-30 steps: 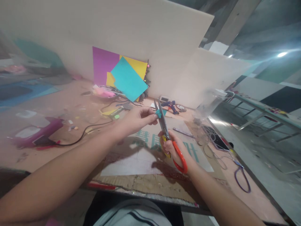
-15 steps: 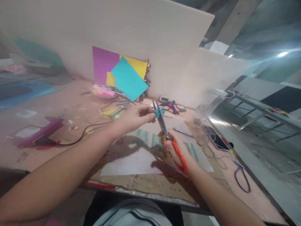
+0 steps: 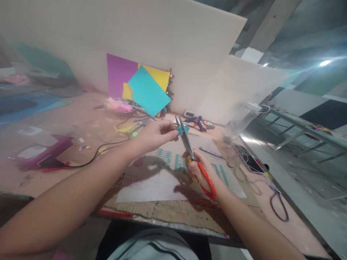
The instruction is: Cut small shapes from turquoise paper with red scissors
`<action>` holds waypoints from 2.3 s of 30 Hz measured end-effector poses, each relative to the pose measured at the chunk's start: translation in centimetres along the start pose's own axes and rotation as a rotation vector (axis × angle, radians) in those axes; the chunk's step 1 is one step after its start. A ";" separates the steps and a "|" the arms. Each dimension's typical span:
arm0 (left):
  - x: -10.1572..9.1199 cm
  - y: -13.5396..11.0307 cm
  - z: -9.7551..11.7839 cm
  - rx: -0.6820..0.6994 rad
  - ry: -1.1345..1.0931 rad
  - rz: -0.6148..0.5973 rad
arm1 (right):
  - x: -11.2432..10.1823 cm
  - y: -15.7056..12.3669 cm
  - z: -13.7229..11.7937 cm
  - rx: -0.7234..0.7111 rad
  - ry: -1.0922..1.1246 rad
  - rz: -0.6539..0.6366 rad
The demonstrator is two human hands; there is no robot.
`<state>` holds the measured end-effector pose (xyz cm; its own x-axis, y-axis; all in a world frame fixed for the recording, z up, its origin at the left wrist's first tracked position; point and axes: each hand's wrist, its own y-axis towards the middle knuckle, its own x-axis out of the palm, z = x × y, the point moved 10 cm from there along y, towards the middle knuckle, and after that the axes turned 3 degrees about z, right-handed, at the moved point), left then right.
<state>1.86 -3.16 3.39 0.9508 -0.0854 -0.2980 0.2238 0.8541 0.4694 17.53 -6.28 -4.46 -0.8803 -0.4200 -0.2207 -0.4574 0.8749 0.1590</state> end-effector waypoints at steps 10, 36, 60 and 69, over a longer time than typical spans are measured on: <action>0.0 -0.1 0.1 -0.043 0.015 0.002 | -0.3 0.0 0.3 0.001 -0.022 0.010; -0.4 0.1 -0.1 -0.041 0.010 0.032 | -0.3 0.0 0.4 0.016 -0.004 0.030; -1.3 0.1 0.0 -0.025 0.042 0.074 | -0.3 0.0 0.2 0.060 -0.022 0.036; -1.5 0.0 0.0 -0.053 0.023 0.093 | -0.2 0.1 0.3 0.050 -0.005 0.017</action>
<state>0.45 -3.02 3.80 0.9614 0.0066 -0.2749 0.1231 0.8836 0.4517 17.69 -5.99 -4.73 -0.8873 -0.4034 -0.2235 -0.4350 0.8930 0.1151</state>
